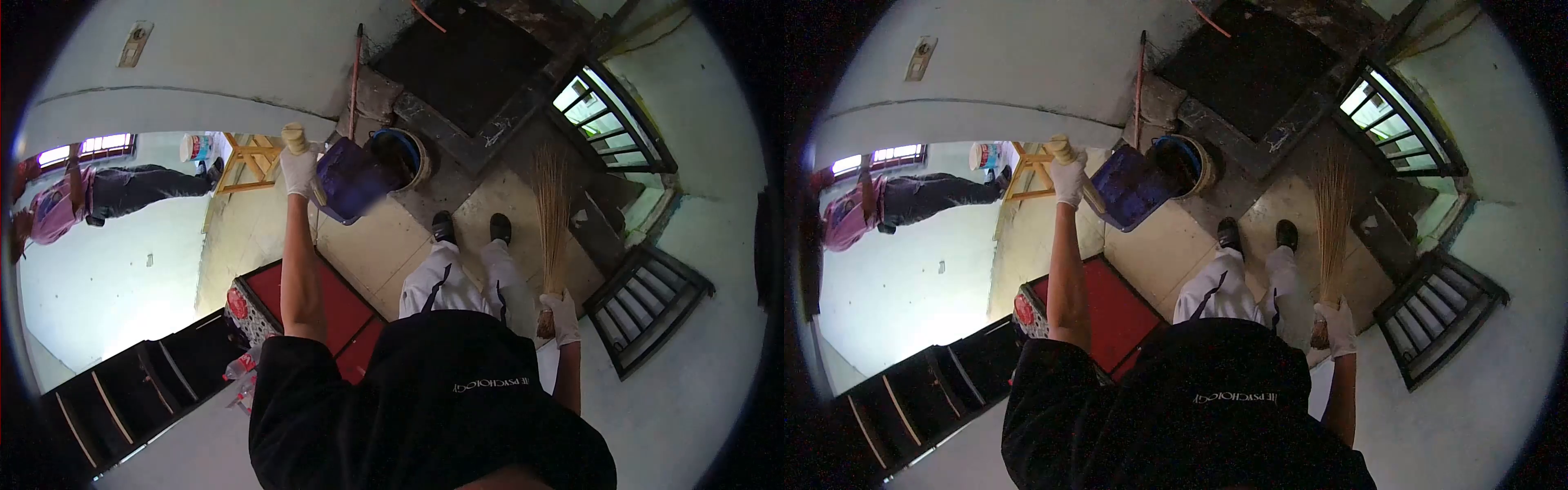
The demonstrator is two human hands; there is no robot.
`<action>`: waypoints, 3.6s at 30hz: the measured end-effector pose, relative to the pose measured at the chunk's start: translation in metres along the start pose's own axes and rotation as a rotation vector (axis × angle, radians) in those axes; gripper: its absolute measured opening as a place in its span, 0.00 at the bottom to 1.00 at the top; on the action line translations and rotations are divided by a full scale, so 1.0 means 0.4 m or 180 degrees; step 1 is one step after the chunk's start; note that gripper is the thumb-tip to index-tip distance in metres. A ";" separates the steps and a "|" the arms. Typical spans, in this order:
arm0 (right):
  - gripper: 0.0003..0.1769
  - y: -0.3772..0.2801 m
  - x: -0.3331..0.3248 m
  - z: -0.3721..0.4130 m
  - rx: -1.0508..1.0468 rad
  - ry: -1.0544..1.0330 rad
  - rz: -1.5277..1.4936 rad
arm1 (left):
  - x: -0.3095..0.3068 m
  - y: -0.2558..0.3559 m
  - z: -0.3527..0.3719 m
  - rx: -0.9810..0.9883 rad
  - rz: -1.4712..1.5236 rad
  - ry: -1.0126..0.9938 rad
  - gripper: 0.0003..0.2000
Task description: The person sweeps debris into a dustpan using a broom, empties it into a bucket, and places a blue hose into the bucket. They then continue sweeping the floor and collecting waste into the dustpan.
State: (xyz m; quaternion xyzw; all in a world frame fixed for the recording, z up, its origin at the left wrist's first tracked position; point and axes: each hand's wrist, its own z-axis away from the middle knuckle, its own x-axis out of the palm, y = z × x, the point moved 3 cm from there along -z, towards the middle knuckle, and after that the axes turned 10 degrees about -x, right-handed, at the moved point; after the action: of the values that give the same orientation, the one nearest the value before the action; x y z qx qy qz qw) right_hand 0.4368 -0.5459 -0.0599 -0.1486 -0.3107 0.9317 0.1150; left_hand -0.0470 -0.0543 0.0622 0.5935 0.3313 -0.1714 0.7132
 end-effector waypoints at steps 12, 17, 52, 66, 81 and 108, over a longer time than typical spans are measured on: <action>0.18 -0.061 -0.053 -0.275 -0.0349 -0.0586 -0.0151 | -0.309 -0.140 0.316 -0.0995 0.0654 0.1839 0.12; 0.15 -0.318 -0.009 -0.192 -0.0021 -0.0909 0.0005 | -0.393 -0.198 0.536 -0.0869 0.2144 0.2347 0.07; 0.15 -0.249 0.300 0.317 0.0021 -0.0289 -0.1196 | -0.518 -0.789 0.714 -0.1307 0.2328 0.2562 0.08; 0.18 -0.347 0.337 0.286 -0.0509 0.0002 -0.1196 | -0.493 -0.817 0.740 -0.1595 0.2817 0.2612 0.08; 0.19 -0.310 0.334 0.351 -0.0695 -0.0133 -0.1013 | -0.531 -0.718 0.729 -0.1140 0.2414 0.2163 0.07; 0.19 -0.267 0.041 -0.021 -0.0139 -0.0736 -0.0906 | -0.445 -0.094 0.558 0.0214 0.2999 0.2019 0.08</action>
State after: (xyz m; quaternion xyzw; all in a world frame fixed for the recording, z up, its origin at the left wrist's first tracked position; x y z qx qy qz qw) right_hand 0.4376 -0.4528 -0.0042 0.0025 -0.3599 0.9100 0.2059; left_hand -0.1394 -0.3040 0.1722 0.7220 0.2231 0.3413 0.5589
